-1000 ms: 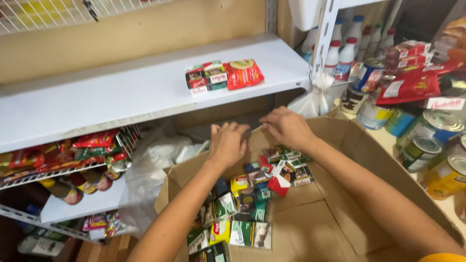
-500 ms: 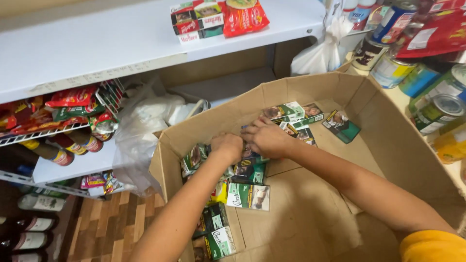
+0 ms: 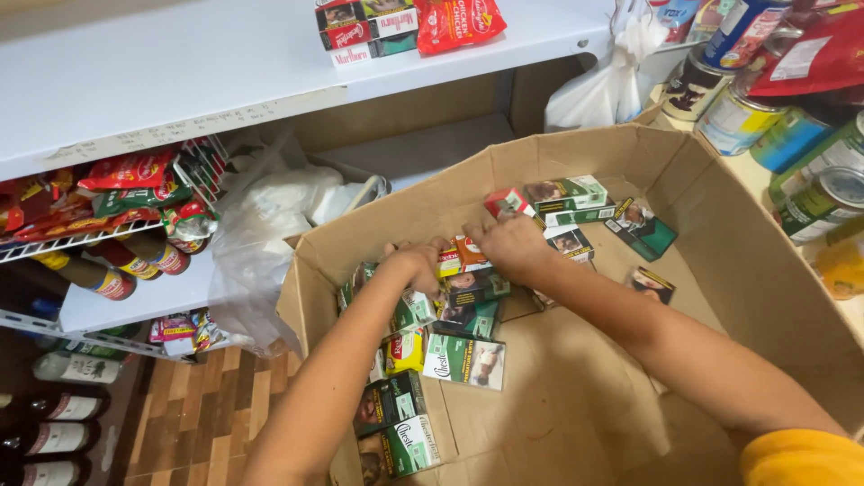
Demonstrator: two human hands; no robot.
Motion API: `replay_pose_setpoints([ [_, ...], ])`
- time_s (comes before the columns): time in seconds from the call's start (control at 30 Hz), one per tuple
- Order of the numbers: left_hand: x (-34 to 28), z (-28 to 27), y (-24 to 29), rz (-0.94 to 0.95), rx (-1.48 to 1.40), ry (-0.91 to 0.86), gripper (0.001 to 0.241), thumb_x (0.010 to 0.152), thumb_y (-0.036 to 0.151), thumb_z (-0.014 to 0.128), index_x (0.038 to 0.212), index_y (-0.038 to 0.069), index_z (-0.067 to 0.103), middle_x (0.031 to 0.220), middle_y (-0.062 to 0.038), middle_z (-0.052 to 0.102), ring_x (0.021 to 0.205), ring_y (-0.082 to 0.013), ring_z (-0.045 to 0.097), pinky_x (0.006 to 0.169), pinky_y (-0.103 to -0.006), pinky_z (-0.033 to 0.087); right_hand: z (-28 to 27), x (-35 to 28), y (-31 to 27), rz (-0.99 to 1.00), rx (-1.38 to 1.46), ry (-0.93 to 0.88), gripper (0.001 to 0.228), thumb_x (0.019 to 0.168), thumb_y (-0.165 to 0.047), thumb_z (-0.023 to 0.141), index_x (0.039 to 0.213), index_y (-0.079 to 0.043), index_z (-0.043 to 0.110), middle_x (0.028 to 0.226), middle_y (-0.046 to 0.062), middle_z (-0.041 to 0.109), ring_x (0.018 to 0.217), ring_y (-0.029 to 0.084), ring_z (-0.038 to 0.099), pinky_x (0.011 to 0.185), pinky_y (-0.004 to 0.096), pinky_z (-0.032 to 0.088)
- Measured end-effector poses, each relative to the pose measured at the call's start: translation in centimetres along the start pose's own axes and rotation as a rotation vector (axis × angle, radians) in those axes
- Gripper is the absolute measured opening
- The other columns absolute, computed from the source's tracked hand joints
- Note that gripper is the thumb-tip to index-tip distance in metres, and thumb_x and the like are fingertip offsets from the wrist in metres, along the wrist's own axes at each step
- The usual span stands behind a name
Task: The recorder is stocking various items such as snacks, noodles, and cigarette packs onto shelves in a store.
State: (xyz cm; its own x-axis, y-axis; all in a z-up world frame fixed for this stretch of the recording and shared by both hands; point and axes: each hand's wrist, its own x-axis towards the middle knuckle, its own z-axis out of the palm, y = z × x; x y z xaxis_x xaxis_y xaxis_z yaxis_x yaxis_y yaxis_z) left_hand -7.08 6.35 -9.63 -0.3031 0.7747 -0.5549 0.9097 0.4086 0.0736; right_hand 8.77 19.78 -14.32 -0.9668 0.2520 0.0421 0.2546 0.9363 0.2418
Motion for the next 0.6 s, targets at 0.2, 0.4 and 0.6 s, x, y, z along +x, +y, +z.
replay_pose_setpoints([
  [0.2,2.0,1.8,0.0,-0.055,0.023,-0.062,0.116,0.065,0.053,0.092,0.155,0.023,0.025,0.144,-0.008,0.058,0.142,-0.0371,0.042,0.111,-0.0564,0.026,-3.3,0.7,0.0,-0.198,-0.086,-0.143,0.056,0.091,-0.018,0.061,0.145,-0.026,0.050,0.123,0.002,0.065,0.124,0.023,0.056,0.110,0.045,0.040],
  [0.4,0.4,1.8,0.9,-0.051,-0.106,-0.021,0.113,0.062,0.045,0.094,0.149,0.002,0.034,0.135,-0.014,0.068,0.131,-0.0322,0.061,0.113,-0.0650,0.021,-2.8,-0.7,1.2,-0.304,0.062,-0.019,0.067,0.085,-0.017,0.065,0.149,-0.018,0.049,0.122,0.008,0.066,0.118,0.028,0.059,0.115,0.050,0.037],
  [0.6,1.9,4.6,-0.3,-0.032,-0.455,0.088,0.063,0.061,0.024,0.091,0.118,0.001,0.077,0.115,-0.019,0.077,0.104,-0.0286,0.073,0.093,-0.0424,0.054,-3.8,-3.1,2.3,-0.303,0.427,-0.008,0.072,0.077,-0.009,0.066,0.147,-0.013,0.048,0.126,0.014,0.063,0.117,0.036,0.059,0.096,0.046,0.048],
])
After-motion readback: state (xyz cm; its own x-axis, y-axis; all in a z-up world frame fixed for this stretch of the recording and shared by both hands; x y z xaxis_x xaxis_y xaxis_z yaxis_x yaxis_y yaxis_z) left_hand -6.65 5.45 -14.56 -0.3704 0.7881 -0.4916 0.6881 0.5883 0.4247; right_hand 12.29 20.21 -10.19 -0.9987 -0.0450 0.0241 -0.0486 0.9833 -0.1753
